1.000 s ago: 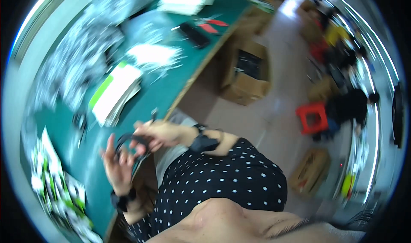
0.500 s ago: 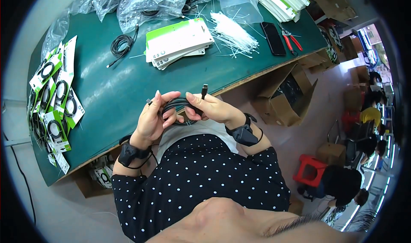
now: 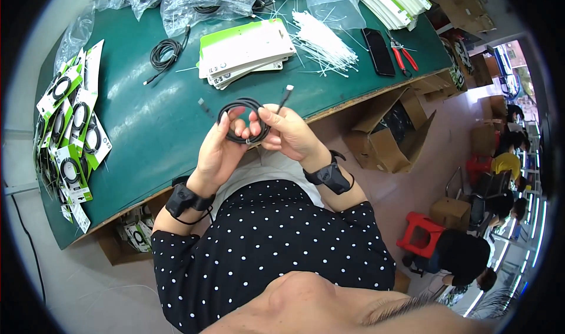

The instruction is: The person picks up a cable and a card, fits the cable into the card, and secures it by hand with a zip tie before repeating the process for a second cable.

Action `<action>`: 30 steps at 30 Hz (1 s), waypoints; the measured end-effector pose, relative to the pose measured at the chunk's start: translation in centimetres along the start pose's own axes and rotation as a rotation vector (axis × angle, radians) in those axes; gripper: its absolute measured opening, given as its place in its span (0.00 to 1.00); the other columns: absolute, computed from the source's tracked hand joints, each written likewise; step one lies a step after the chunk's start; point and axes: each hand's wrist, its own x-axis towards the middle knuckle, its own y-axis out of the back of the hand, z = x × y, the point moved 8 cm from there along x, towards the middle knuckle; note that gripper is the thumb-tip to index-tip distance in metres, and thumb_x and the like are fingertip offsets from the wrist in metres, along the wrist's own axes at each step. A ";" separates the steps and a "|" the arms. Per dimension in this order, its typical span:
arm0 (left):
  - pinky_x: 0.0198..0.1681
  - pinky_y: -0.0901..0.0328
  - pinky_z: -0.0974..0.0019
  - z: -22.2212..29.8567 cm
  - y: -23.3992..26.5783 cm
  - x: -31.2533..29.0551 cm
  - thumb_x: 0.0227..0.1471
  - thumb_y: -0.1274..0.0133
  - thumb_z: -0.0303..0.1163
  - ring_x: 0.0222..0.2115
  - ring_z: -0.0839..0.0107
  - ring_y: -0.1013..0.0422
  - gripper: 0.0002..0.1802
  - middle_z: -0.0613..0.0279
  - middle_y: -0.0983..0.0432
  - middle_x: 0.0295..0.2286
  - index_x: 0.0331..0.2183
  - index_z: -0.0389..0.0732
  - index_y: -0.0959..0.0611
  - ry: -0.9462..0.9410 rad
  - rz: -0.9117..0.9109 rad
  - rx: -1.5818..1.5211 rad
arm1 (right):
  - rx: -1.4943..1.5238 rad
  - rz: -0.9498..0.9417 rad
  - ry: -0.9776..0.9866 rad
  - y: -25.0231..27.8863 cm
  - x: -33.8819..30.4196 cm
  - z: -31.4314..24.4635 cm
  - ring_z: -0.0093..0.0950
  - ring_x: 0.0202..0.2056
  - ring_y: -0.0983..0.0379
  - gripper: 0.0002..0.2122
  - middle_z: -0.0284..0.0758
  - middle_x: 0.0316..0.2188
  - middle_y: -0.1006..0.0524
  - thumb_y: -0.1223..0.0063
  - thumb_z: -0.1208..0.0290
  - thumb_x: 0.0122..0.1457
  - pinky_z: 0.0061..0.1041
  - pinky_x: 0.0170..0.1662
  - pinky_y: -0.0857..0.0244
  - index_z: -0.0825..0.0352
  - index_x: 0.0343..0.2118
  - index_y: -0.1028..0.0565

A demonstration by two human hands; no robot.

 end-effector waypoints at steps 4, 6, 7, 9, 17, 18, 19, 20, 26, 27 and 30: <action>0.37 0.39 0.69 -0.5 0.5 0.5 0.68 0.65 0.45 0.26 0.75 0.38 0.21 0.70 0.39 0.18 0.41 0.38 0.26 0.014 -0.167 0.078 | -0.034 -0.051 -0.030 0.3 0.3 0.4 0.13 0.14 0.46 0.16 0.30 0.22 0.26 0.53 0.57 0.67 0.15 0.19 0.50 0.67 0.32 0.28; 0.35 0.40 0.70 -0.7 0.6 0.4 0.68 0.65 0.45 0.25 0.75 0.39 0.20 0.70 0.39 0.17 0.38 0.39 0.25 0.021 -0.230 0.114 | -0.057 -0.076 -0.047 0.2 0.4 0.7 0.13 0.13 0.46 0.17 0.30 0.20 0.27 0.53 0.56 0.66 0.15 0.19 0.51 0.67 0.30 0.28; 0.34 0.41 0.70 -1.0 0.5 0.3 0.68 0.65 0.45 0.24 0.75 0.39 0.20 0.71 0.41 0.16 0.37 0.40 0.26 0.047 -0.261 0.136 | -0.137 -0.057 -0.003 0.2 0.7 0.6 0.14 0.13 0.45 0.19 0.31 0.18 0.28 0.53 0.54 0.66 0.16 0.19 0.49 0.66 0.26 0.28; 0.31 0.43 0.70 -1.7 0.2 -0.1 0.68 0.64 0.44 0.22 0.76 0.41 0.20 0.72 0.43 0.14 0.34 0.41 0.26 0.100 -0.326 0.179 | -0.296 -0.020 0.086 0.0 0.9 0.2 0.16 0.11 0.41 0.23 0.31 0.14 0.29 0.51 0.52 0.65 0.17 0.19 0.46 0.65 0.19 0.29; 0.30 0.44 0.72 -2.5 0.6 -0.2 0.68 0.65 0.46 0.20 0.78 0.43 0.22 0.73 0.43 0.12 0.29 0.42 0.26 0.114 -0.331 0.214 | -0.491 0.028 -0.040 0.4 1.3 0.0 0.15 0.17 0.36 0.25 0.30 0.17 0.27 0.55 0.46 0.65 0.15 0.20 0.48 0.67 0.23 0.27; 0.30 0.44 0.72 -2.4 0.6 -0.2 0.68 0.65 0.46 0.20 0.78 0.43 0.22 0.73 0.43 0.12 0.29 0.42 0.26 0.113 -0.332 0.211 | -0.494 0.029 -0.042 0.4 1.2 0.0 0.15 0.17 0.36 0.25 0.30 0.17 0.27 0.55 0.46 0.65 0.15 0.20 0.48 0.67 0.23 0.27; 0.30 0.44 0.72 -2.1 0.7 0.0 0.67 0.65 0.47 0.20 0.79 0.44 0.22 0.74 0.44 0.12 0.30 0.42 0.25 0.103 -0.311 0.111 | -0.349 0.015 -0.008 0.2 1.2 0.0 0.15 0.18 0.35 0.24 0.31 0.19 0.26 0.54 0.48 0.65 0.15 0.20 0.46 0.68 0.25 0.26; 0.31 0.44 0.72 -1.7 0.6 0.1 0.67 0.64 0.47 0.20 0.79 0.44 0.22 0.74 0.45 0.12 0.32 0.43 0.24 0.093 -0.290 0.012 | -0.203 -0.001 0.024 0.0 1.1 -0.1 0.15 0.20 0.33 0.22 0.31 0.22 0.25 0.54 0.51 0.65 0.15 0.21 0.45 0.69 0.28 0.25; 0.39 0.37 0.73 -0.3 1.2 0.6 0.67 0.64 0.48 0.18 0.86 0.46 0.22 0.77 0.46 0.14 0.41 0.44 0.21 0.040 -0.199 -0.180 | -0.120 0.203 0.170 1.9 0.2 0.8 0.18 0.24 0.30 0.14 0.31 0.28 0.23 0.49 0.61 0.65 0.16 0.24 0.38 0.70 0.35 0.23; 0.40 0.37 0.73 -0.4 1.6 0.7 0.67 0.64 0.48 0.18 0.86 0.46 0.21 0.77 0.47 0.14 0.43 0.45 0.22 0.026 -0.150 -0.187 | -0.118 0.199 0.210 2.2 0.2 0.9 0.18 0.25 0.29 0.13 0.31 0.29 0.23 0.49 0.63 0.65 0.17 0.25 0.37 0.70 0.35 0.23; 0.41 0.36 0.72 -0.5 2.2 0.7 0.67 0.64 0.48 0.18 0.86 0.46 0.22 0.78 0.48 0.14 0.48 0.46 0.22 -0.002 -0.052 -0.201 | -0.113 0.191 0.289 2.8 0.0 1.0 0.18 0.27 0.29 0.10 0.32 0.29 0.23 0.49 0.67 0.65 0.18 0.28 0.36 0.70 0.36 0.23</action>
